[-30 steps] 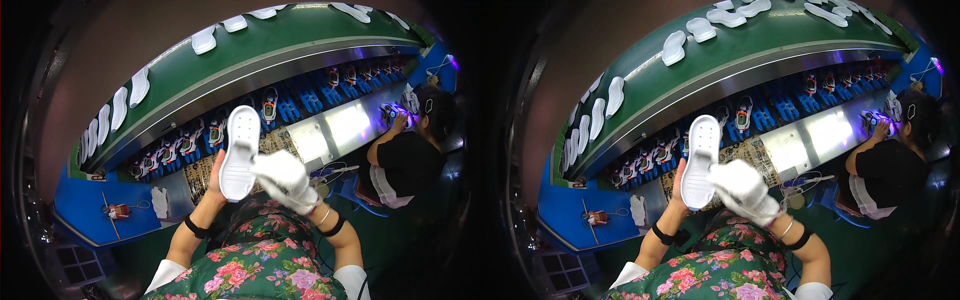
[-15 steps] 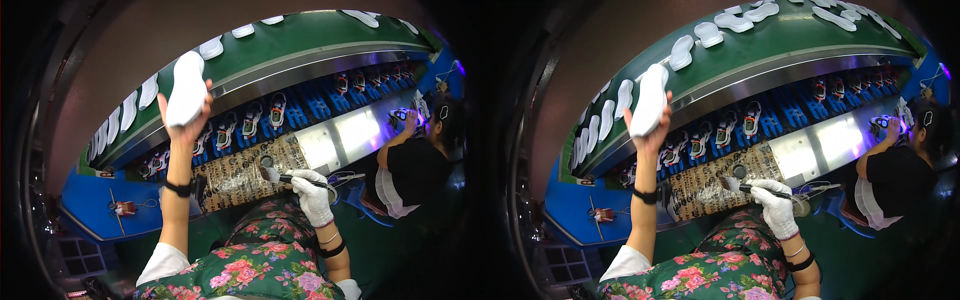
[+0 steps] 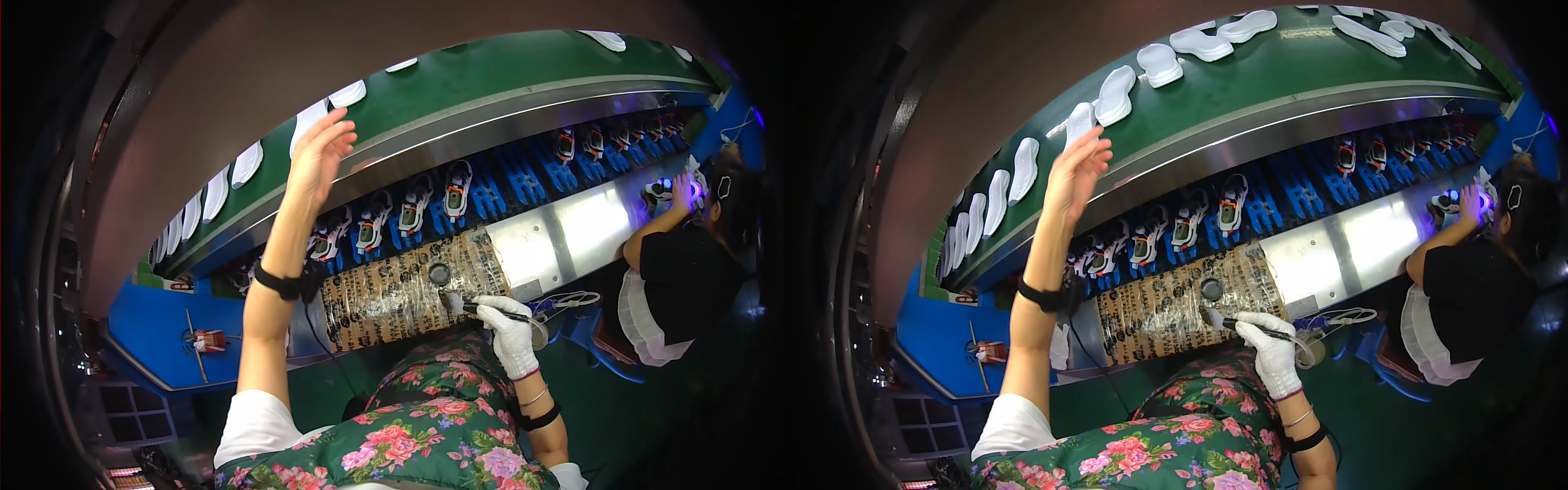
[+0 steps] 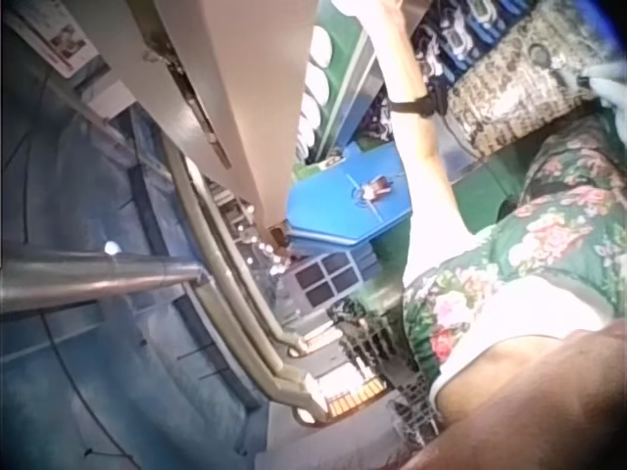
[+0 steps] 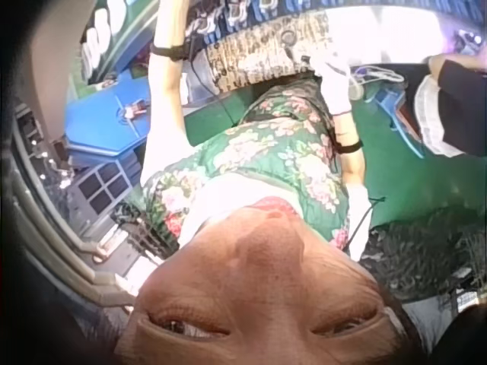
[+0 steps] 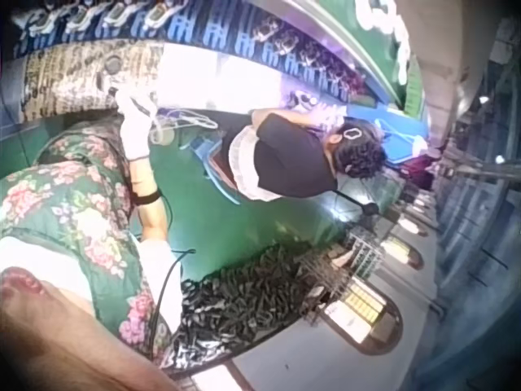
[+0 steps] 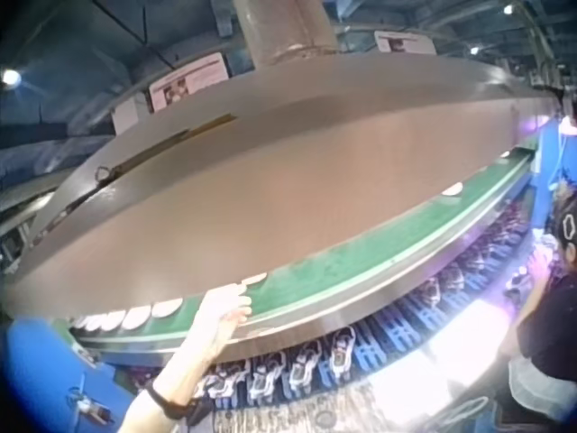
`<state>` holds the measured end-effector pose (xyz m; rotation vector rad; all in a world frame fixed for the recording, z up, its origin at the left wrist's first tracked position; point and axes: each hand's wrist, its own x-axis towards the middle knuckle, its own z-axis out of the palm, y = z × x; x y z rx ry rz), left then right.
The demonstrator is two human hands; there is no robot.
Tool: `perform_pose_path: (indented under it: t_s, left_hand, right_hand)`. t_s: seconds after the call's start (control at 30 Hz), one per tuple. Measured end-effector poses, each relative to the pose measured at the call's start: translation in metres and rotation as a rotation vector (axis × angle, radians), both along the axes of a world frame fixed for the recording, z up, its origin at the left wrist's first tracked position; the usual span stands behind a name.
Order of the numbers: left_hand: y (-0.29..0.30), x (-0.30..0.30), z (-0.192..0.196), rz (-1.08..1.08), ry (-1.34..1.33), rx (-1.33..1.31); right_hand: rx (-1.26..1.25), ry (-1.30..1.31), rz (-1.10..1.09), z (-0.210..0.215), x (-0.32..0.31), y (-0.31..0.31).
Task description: Applying a liquid coating or adhesive to shoe soles using a brush on an assembly line.
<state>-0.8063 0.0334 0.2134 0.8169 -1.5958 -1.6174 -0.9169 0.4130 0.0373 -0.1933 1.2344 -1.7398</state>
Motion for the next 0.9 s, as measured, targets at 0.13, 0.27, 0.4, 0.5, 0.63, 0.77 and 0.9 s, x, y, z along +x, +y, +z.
perform_pose_path:
  t_s: [0.13, 0.27, 0.4, 0.5, 0.63, 0.77, 0.9]
  left_hand:
    - [-0.057, -0.029, 0.016, 0.171, -0.917, -1.060]
    - [-0.103, -0.048, 0.006, 0.221, -1.201, -1.333]
    - [-0.118, -0.069, -0.012, 0.122, -1.256, -1.336]
    - [-0.086, -0.098, -0.019, 0.173, -1.176, -1.239]
    - [-0.105, -0.093, -0.023, 0.198, -0.970, -1.113]
    - [-0.117, -0.085, -0.029, 0.187, -0.725, -1.072]
    - [-0.107, -0.101, -0.010, 0.079, -1.008, -1.009]
  right_hand:
    - [-0.022, -0.009, 0.001, 0.001, -0.002, -0.003]
    - [-0.021, 0.008, -0.013, -0.001, -0.005, -0.003]
    - [-0.017, -0.008, -0.028, -0.004, -0.008, 0.005]
    - [-0.003, 0.000, -0.038, -0.007, -0.013, 0.008]
    - [-0.019, -0.009, -0.045, -0.004, -0.013, 0.003]
    - [-0.020, -0.005, -0.035, -0.005, -0.016, 0.002]
    - [-0.017, 0.014, -0.021, -0.008, -0.021, 0.002]
